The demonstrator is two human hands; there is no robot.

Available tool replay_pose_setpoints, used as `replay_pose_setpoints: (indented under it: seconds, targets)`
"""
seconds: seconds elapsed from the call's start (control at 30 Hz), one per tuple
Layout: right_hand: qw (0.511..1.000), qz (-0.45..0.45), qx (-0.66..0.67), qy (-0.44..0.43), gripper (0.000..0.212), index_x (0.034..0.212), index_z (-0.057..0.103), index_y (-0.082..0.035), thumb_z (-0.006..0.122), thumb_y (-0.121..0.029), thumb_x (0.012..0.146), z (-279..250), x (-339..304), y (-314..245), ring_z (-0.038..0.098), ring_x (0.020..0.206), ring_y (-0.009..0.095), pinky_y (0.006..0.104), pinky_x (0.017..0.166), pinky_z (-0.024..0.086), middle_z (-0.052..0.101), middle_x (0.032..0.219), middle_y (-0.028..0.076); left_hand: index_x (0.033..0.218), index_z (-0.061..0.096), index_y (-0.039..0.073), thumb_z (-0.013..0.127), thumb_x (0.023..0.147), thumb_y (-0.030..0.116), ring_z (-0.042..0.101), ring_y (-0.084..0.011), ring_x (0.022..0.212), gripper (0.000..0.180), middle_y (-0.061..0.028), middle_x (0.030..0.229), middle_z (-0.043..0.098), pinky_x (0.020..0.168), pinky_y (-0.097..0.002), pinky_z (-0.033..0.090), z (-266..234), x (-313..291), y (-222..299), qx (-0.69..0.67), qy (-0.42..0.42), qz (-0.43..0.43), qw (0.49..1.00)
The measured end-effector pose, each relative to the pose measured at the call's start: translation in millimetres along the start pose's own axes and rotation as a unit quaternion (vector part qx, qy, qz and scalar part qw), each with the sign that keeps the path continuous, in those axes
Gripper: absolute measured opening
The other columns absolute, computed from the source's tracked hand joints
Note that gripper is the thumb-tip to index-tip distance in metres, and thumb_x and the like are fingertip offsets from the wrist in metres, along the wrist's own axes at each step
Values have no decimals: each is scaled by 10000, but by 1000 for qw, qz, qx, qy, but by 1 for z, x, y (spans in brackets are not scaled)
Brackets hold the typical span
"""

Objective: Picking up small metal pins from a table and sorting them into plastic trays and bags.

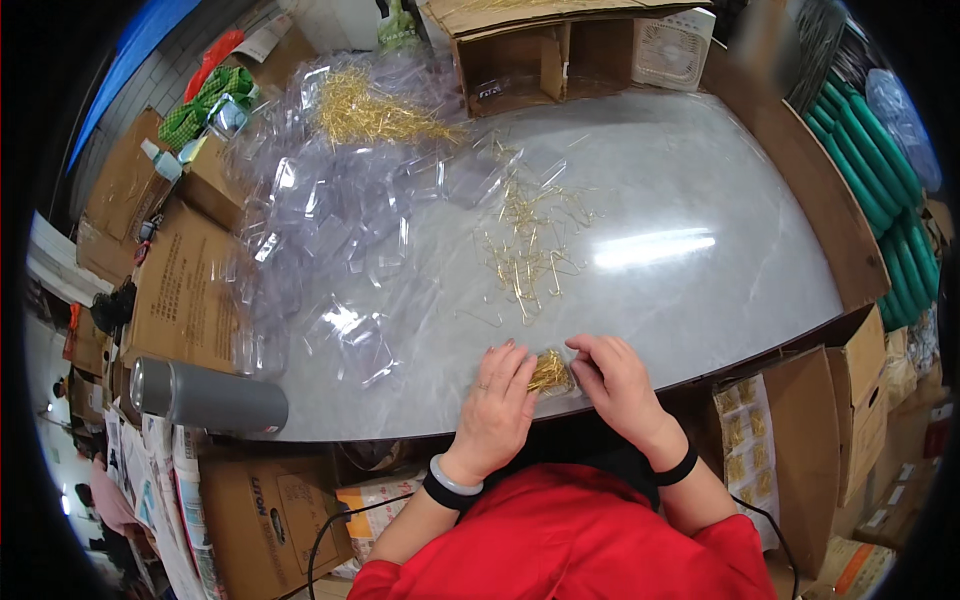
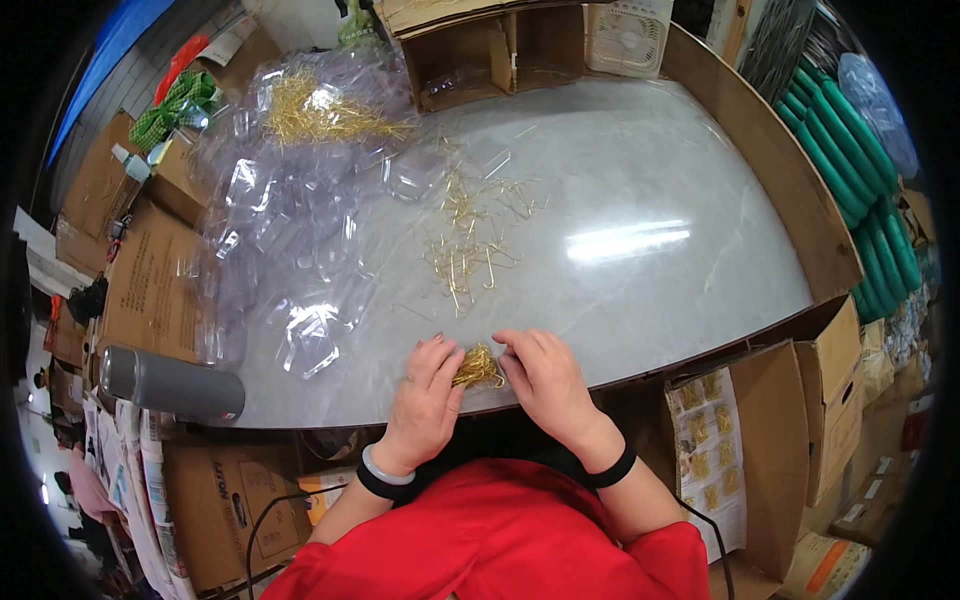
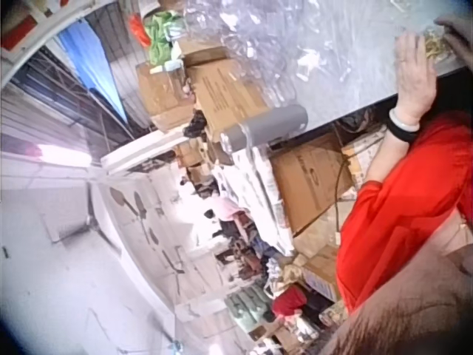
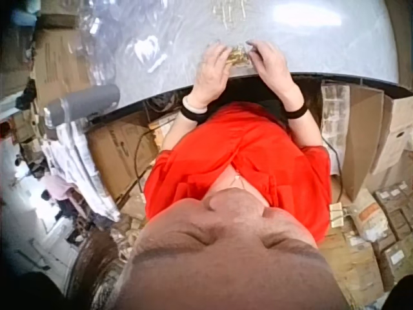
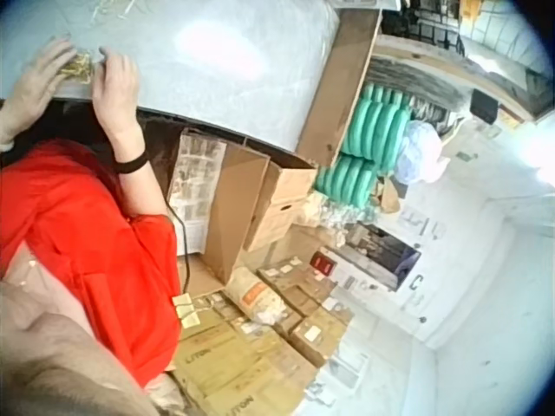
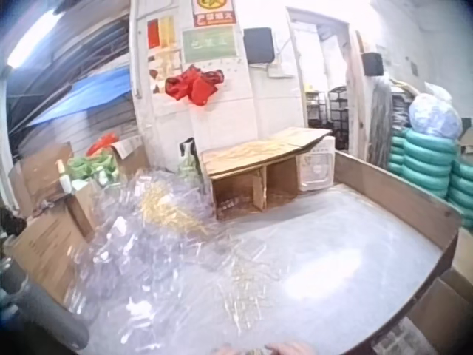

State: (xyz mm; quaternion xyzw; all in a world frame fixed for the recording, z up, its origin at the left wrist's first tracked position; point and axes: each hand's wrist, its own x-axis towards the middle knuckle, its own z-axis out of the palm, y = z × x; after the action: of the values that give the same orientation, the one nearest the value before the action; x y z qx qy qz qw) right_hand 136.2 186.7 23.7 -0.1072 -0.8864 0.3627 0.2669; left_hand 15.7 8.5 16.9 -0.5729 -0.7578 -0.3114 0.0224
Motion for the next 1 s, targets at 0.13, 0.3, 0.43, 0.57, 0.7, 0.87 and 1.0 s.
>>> replay_pose_setpoints:
  seconds: [0.13, 0.3, 0.43, 0.57, 0.7, 0.87, 1.0]
  targets:
    - [988, 111, 102, -31, 261, 1188, 599, -5, 621, -60, 934, -7, 5, 2, 635, 891, 266, 370, 809, 507, 651, 963, 132, 1362, 513, -47, 580, 932, 51, 470, -422, 1341, 446, -221, 1394, 502, 1163, -541, 344, 3, -1, -2, -22, 1, 2, 1000]
    - [910, 258, 310, -93, 243, 1190, 596, 9, 579, -94, 971, -13, 10, 12, 634, 904, 145, 316, 795, 517, 678, 978, 92, 1369, 502, -49, 568, 939, 51, 480, -423, 1332, 446, -221, 1394, 501, 1164, -548, 342, 2, 0, 0, -20, 0, -1, 1000]
    - [981, 139, 121, -59, 164, 1082, 611, -16, 648, -85, 938, 3, 8, -10, 679, 878, 310, 382, 764, 541, 674, 928, 160, 1371, 498, -55, 603, 938, 77, 464, -424, 1341, 465, -218, 1407, 492, 1168, -550, 341, 4, 0, -2, -18, -1, 5, 1000]
    - [995, 63, 52, 58, 127, 1030, 620, -44, 661, -57, 911, 6, -1, -20, 636, 848, 391, 427, 720, 522, 606, 988, 160, 1375, 497, -52, 564, 941, 43, 480, -424, 1329, 450, -223, 1391, 501, 1163, -547, 346, 4, -1, -2, -18, 10, 4, 1000]
    - [993, 117, 26, 5, 188, 1049, 619, -64, 688, -63, 875, -2, -16, -23, 628, 829, 359, 423, 695, 518, 585, 997, 141, 1371, 502, -53, 564, 942, 46, 480, -423, 1326, 445, -224, 1392, 500, 1162, -543, 350, 5, -2, -2, -14, 10, -1, 1000]
    - [993, 84, -64, 51, 214, 1043, 621, -60, 704, -48, 845, 15, -8, -27, 632, 764, 280, 379, 657, 518, 583, 993, 111, 1372, 507, -50, 572, 945, 54, 488, -423, 1317, 444, -228, 1391, 505, 1153, -541, 361, 4, 0, -1, -4, 17, 12, 1000]
    - [994, 32, -91, 50, 223, 1018, 629, -53, 733, -80, 823, 17, -6, -17, 629, 763, 292, 397, 657, 526, 587, 1005, 117, 1371, 508, -50, 572, 946, 55, 489, -424, 1317, 442, -227, 1390, 507, 1152, -542, 361, 6, -1, 0, -13, 20, 9, 1000]
